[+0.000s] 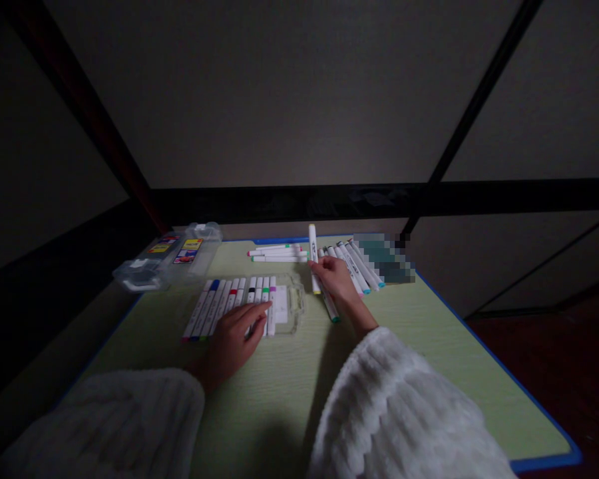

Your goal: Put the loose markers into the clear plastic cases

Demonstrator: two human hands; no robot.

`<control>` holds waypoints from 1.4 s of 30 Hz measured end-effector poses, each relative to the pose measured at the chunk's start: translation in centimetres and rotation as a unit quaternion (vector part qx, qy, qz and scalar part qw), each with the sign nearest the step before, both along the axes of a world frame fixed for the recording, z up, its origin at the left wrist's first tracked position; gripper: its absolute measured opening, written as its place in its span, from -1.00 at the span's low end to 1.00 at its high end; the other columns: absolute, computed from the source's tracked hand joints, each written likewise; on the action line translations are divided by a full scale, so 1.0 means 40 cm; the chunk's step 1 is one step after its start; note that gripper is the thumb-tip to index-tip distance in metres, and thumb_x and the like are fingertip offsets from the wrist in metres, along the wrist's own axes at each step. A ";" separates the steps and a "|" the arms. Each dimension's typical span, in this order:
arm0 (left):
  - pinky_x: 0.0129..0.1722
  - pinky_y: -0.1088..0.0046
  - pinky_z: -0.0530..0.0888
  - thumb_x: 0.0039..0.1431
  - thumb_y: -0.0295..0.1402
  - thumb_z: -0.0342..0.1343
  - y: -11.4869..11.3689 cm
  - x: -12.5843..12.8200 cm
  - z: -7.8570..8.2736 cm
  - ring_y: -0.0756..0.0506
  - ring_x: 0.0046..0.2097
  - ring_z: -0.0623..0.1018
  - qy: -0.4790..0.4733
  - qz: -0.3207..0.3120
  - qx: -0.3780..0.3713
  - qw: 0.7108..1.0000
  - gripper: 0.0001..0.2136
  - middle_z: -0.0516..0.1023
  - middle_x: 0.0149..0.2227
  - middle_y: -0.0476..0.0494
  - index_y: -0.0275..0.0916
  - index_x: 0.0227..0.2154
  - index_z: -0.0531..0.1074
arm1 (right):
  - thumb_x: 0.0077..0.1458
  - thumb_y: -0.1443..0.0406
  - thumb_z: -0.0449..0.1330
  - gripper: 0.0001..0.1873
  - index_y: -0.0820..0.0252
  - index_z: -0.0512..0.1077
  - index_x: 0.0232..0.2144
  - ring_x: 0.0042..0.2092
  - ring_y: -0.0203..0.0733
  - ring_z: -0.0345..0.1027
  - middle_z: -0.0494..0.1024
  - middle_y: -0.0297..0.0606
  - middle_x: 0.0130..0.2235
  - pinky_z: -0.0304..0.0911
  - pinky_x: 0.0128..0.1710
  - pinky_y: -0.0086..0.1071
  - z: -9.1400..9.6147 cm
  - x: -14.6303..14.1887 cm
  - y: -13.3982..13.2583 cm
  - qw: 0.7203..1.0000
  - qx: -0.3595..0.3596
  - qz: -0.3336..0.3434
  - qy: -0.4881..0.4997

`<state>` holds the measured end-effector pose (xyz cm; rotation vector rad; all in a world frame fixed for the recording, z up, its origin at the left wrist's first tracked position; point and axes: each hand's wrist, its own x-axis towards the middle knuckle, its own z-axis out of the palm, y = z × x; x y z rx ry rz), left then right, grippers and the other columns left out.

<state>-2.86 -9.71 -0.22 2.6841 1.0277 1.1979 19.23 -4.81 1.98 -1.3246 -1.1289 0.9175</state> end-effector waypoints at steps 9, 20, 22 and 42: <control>-0.24 0.37 0.48 0.12 -0.53 -0.05 -0.002 0.000 0.003 -0.09 -0.27 0.52 0.000 0.000 0.004 1.000 -0.78 0.54 -0.30 -0.16 -0.28 -0.18 0.39 | -0.13 0.31 0.14 -0.90 0.24 0.41 -0.56 -0.50 -0.20 0.28 0.47 -0.20 -0.56 0.03 -0.49 -0.39 0.010 0.027 -0.029 0.879 0.023 -0.088 -0.468; -0.24 0.35 0.48 0.13 -0.53 -0.05 0.003 0.002 -0.002 -0.09 -0.26 0.51 -0.001 -0.009 0.002 1.000 -0.79 0.53 -0.29 -0.16 -0.28 -0.19 0.39 | -0.10 0.32 0.12 -0.84 0.31 0.47 -0.48 -0.41 -0.10 0.40 0.55 -0.03 -0.46 0.08 -0.45 -0.39 -0.008 0.050 -0.031 0.811 -0.061 -0.115 -0.570; -0.24 0.36 0.48 0.13 -0.52 -0.05 0.003 0.001 -0.002 -0.09 -0.27 0.51 -0.003 -0.009 0.002 1.000 -0.79 0.53 -0.29 -0.16 -0.28 -0.20 0.39 | -0.10 0.33 0.11 -0.83 0.31 0.47 -0.46 -0.39 -0.09 0.41 0.55 -0.03 -0.44 0.08 -0.44 -0.40 -0.008 0.047 -0.030 0.809 -0.066 -0.108 -0.573; -0.28 0.38 0.47 0.11 -0.55 -0.05 -0.001 0.001 0.004 -0.08 -0.30 0.50 -0.006 -0.008 0.002 1.000 -0.82 0.52 -0.35 -0.15 -0.29 -0.26 0.40 | -0.07 0.33 0.09 -0.74 0.30 0.41 -0.27 -0.36 -0.09 0.40 0.52 -0.07 -0.37 0.10 -0.42 -0.39 0.000 0.044 -0.032 0.809 -0.055 -0.117 -0.574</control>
